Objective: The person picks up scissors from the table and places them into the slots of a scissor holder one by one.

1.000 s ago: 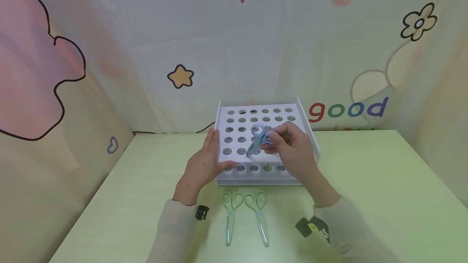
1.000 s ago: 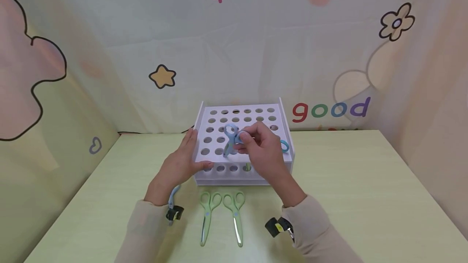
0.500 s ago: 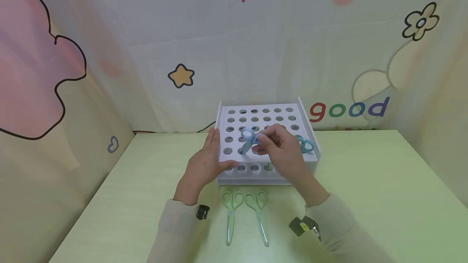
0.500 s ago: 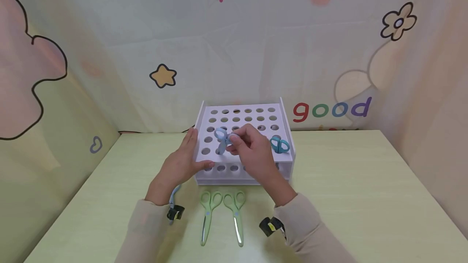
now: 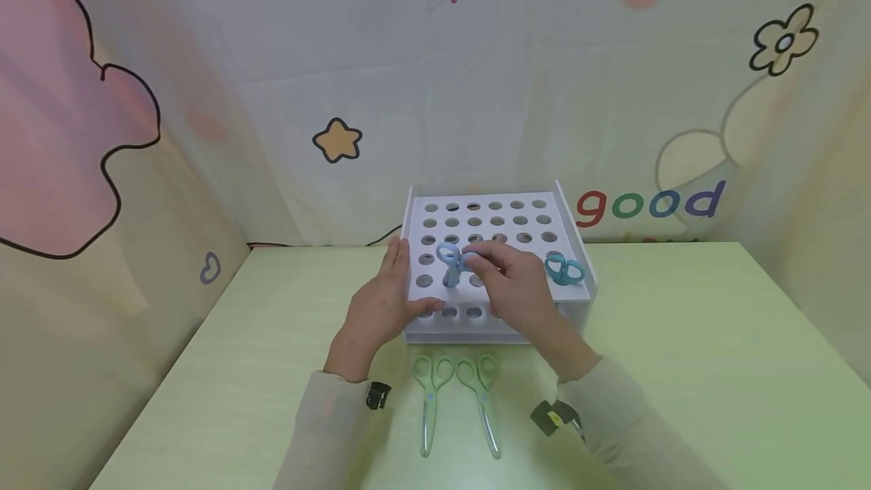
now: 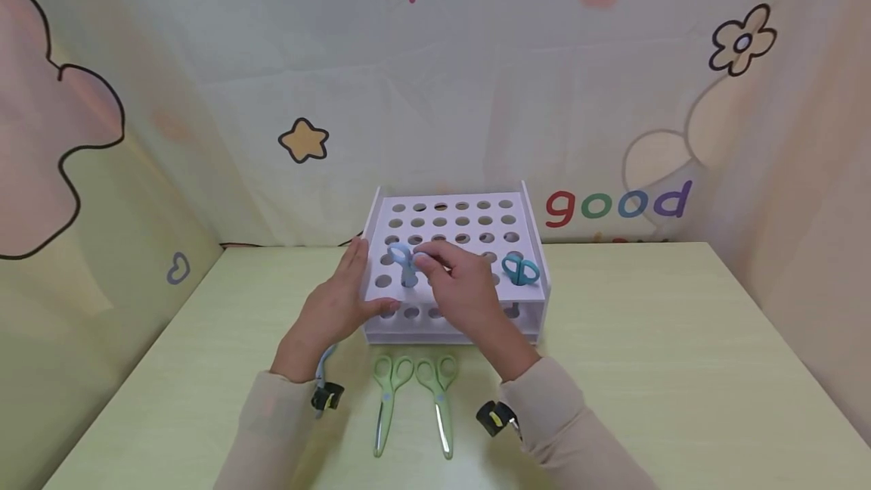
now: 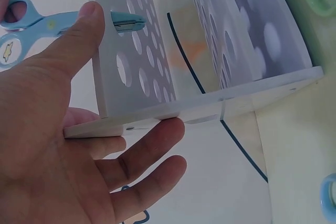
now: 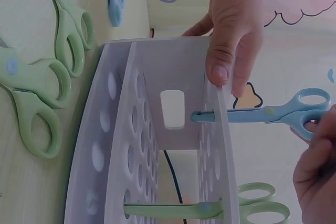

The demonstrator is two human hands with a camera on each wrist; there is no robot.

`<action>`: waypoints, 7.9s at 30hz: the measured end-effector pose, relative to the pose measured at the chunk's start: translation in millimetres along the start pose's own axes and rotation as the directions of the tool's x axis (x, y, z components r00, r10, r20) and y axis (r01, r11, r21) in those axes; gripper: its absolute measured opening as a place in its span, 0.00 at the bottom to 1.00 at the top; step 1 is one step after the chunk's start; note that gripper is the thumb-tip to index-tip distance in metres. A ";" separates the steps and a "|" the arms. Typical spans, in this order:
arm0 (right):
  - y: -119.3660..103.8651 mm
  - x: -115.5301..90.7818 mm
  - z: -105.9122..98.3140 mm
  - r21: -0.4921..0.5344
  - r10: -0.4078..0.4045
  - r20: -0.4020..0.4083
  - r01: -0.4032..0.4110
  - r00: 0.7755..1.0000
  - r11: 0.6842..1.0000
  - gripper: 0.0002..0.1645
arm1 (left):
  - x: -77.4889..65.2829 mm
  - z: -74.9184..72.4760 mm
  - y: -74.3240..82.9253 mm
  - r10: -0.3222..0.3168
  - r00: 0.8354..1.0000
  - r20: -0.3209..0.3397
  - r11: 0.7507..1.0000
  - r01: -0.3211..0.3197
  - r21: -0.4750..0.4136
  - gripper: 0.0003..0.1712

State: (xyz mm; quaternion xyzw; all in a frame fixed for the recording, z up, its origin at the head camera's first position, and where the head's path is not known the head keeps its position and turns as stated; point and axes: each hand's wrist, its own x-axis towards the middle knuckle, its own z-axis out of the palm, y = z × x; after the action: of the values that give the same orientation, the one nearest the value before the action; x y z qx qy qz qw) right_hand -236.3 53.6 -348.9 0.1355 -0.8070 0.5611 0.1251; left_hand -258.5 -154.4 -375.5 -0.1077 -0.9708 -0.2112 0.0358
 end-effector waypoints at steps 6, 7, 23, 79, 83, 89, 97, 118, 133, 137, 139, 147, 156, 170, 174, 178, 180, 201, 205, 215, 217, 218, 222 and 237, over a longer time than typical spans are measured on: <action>4.4 4.4 5.7 -0.056 -0.134 -0.036 0.132 0.990 0.990 0.10 | -0.3 0.5 0.1 -0.004 1.000 -0.006 1.000 0.004 0.004 0.68; 4.9 5.1 6.5 -0.062 -0.155 -0.040 0.152 0.987 0.986 0.09 | -0.4 0.6 0.3 -0.005 1.000 -0.008 1.000 0.005 0.003 0.68; 10.8 9.1 16.6 -0.097 -0.132 -0.014 0.130 0.991 0.987 0.06 | -1.2 -0.4 0.9 -0.013 1.000 -0.016 1.000 0.014 0.012 0.69; 25.3 -8.1 8.2 -0.017 0.112 0.082 -0.111 0.990 0.994 0.26 | -0.3 2.1 1.0 -0.014 1.000 -0.017 1.000 0.014 0.005 0.70; 33.9 -23.4 0.5 0.085 0.055 -0.017 -0.053 0.998 0.995 0.20 | 0.5 0.8 2.9 -0.025 1.000 -0.012 1.000 0.025 -0.005 0.71; 54.8 -45.3 -6.6 0.165 -0.039 -0.007 0.040 0.999 0.986 0.08 | 0.0 -0.5 2.4 -0.026 1.000 -0.012 1.000 0.026 0.001 0.71; 84.8 -53.0 -7.5 0.124 0.122 0.134 -0.139 0.983 0.982 0.10 | -0.6 2.3 0.9 -0.003 1.000 -0.022 1.000 0.002 -0.029 0.71; 124.1 -67.2 -5.8 -0.377 0.097 0.407 0.071 0.909 0.923 0.25 | -1.0 7.1 -0.6 -0.017 1.000 -0.005 1.000 0.017 -0.010 0.72; 101.9 -60.3 -22.0 -0.412 0.177 0.552 0.083 0.815 0.907 0.26 | 2.6 4.9 0.5 -0.018 1.000 -0.006 1.000 0.017 -0.004 0.72; 99.8 -60.0 -21.5 -0.416 0.146 0.562 0.126 0.814 0.900 0.29 | 2.7 3.6 1.6 -0.014 1.000 -0.008 1.000 0.014 -0.006 0.72; 99.7 -59.5 -21.2 -0.416 0.126 0.568 0.152 0.813 0.896 0.28 | 2.8 2.9 2.2 -0.006 1.000 -0.012 1.000 0.006 -0.008 0.72; 101.1 -59.9 -22.8 -0.435 0.125 0.596 0.189 0.793 0.881 0.18 | 0.9 4.6 1.5 0.010 1.000 -0.026 1.000 -0.010 -0.015 0.72; 97.0 -54.9 -40.9 -0.383 0.130 0.654 0.178 0.746 0.906 0.16 | -1.1 4.3 -1.5 0.009 1.000 -0.024 1.000 -0.009 -0.026 0.71; 83.6 -44.6 -59.1 -0.117 0.156 0.648 -0.105 0.746 0.988 0.18 | 0.3 3.8 2.5 -0.014 1.000 -0.005 1.000 0.014 -0.016 0.71; 78.5 -42.1 -65.5 -0.018 0.139 0.654 -0.169 0.743 0.985 0.17 | 0.2 3.6 2.0 -0.010 1.000 -0.013 1.000 0.009 -0.012 0.70; 73.7 -40.4 -71.4 0.008 0.100 0.655 -0.138 0.749 0.990 0.14 | -0.3 3.7 1.2 -0.006 1.000 -0.015 1.000 0.006 -0.013 0.70; 71.7 -39.9 -73.5 0.009 0.086 0.653 -0.121 0.753 0.993 0.13 | -0.8 3.5 0.8 -0.008 1.000 -0.014 1.000 0.008 -0.016 0.70; 60.5 -37.2 -85.3 0.039 0.097 0.507 -0.135 0.857 0.990 0.08 | 0.2 3.3 0.8 -0.013 1.000 -0.013 0.999 0.012 -0.034 0.70; 58.8 -36.9 -86.8 0.056 0.095 0.481 -0.139 0.871 0.989 0.09 | 0.7 3.6 0.6 -0.014 1.000 -0.014 0.999 0.014 -0.031 0.70; 53.9 -36.3 -94.0 0.087 0.096 0.443 -0.150 0.891 0.985 0.11 | 0.4 3.3 0.9 -0.019 1.000 -0.008 0.999 0.018 -0.033 0.70; 52.2 -36.6 -96.1 0.081 0.095 0.430 -0.144 0.898 0.986 0.11 | 0.1 3.1 0.8 -0.016 1.000 -0.007 0.999 0.016 -0.036 0.70; 51.1 -36.7 -97.2 0.080 0.092 0.422 -0.139 0.902 0.987 0.11 | 0.1 3.1 0.6 -0.013 1.000 -0.008 0.999 0.013 -0.035 0.70; 46.2 -37.4 -102.0 0.087 0.072 0.381 -0.113 0.922 0.990 0.09 | -0.1 2.9 -0.2 -0.001 1.000 -0.010 1.000 0.001 -0.025 0.68; 38.9 -37.0 -125.1 0.183 -0.055 0.192 0.019 0.980 0.983 0.10 | 0.1 1.1 -2.2 -0.010 1.000 -0.004 1.000 0.010 -0.023 0.68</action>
State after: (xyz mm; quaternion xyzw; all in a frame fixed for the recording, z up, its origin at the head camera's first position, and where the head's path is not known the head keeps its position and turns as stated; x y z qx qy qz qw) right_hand -209.6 186.9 -353.5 0.2158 -0.7586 0.6133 0.0426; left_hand -259.1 -155.9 -377.3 -0.1029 -0.9688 -0.2226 0.0354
